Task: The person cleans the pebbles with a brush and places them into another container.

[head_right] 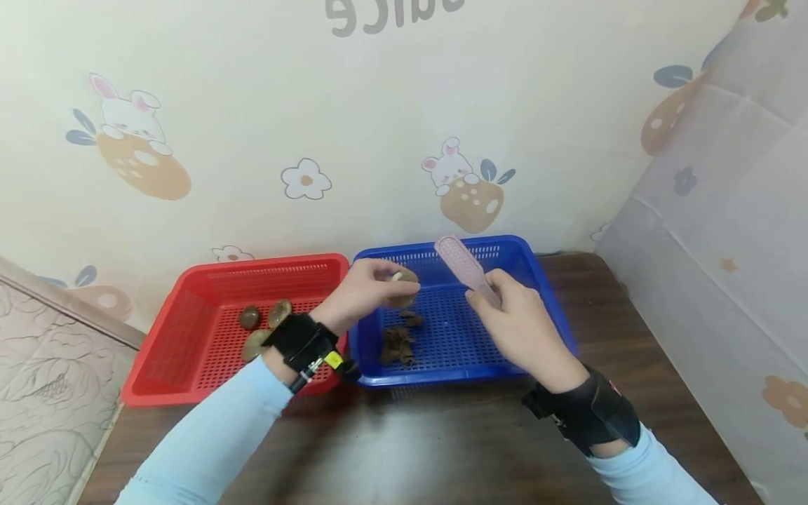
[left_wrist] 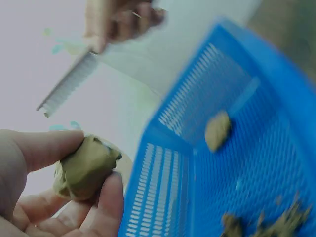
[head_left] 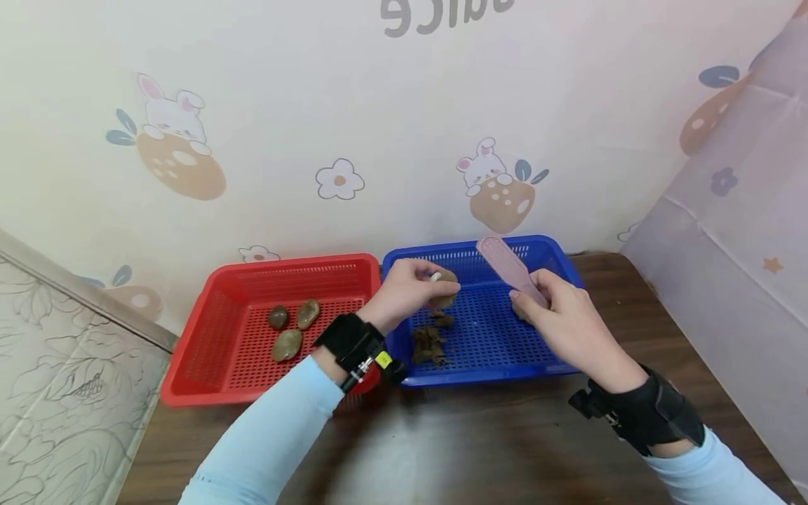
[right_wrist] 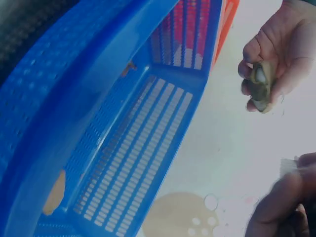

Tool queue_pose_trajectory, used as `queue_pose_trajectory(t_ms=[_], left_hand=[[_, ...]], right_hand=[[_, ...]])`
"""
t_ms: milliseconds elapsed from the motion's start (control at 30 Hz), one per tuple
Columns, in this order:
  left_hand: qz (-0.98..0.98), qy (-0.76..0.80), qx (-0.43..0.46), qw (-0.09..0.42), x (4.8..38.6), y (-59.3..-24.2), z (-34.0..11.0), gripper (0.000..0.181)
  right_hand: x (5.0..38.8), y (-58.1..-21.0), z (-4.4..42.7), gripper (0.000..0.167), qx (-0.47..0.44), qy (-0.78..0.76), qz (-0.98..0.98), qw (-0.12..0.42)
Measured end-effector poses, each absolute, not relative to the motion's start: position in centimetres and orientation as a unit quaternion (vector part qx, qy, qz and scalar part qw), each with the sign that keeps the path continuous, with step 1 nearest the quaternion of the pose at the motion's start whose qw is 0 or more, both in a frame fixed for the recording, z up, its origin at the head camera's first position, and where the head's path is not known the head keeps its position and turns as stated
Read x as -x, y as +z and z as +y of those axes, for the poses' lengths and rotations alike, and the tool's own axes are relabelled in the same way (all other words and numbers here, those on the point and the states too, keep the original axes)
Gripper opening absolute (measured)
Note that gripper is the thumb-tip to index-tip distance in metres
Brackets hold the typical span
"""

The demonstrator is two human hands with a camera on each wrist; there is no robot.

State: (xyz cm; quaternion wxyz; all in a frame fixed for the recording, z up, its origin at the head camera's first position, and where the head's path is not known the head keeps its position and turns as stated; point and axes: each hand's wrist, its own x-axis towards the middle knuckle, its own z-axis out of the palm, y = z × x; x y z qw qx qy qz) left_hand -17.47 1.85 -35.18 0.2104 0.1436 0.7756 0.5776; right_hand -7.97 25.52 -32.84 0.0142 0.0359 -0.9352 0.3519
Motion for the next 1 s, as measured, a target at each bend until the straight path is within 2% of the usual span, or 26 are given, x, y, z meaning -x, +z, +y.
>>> queue_pose_trajectory(t_ms=[167,367,833,1000], left_hand=[[0.682,0.685,-0.069,0.248,16.3,-35.5,0.0,0.031],[0.591,0.770,-0.015,0.240,14.9,-35.4,-0.9,0.037],[0.482,0.834,-0.020,0.268,13.5,-35.4,-1.8,0.035],[0.472,0.839,-0.015,0.269,13.0,-35.0,-2.2,0.034]], right_hand=[[7.6,-33.0,24.5,0.044,-0.048,0.365,-0.930,0.016],[7.2,-33.2,23.6,0.041,-0.052,0.374,-0.926,0.006],[7.2,-33.0,21.8,0.042,-0.054,0.374,-0.926,-0.001],[7.0,-33.1,21.4,0.036,-0.068,0.376,-0.924,0.004]])
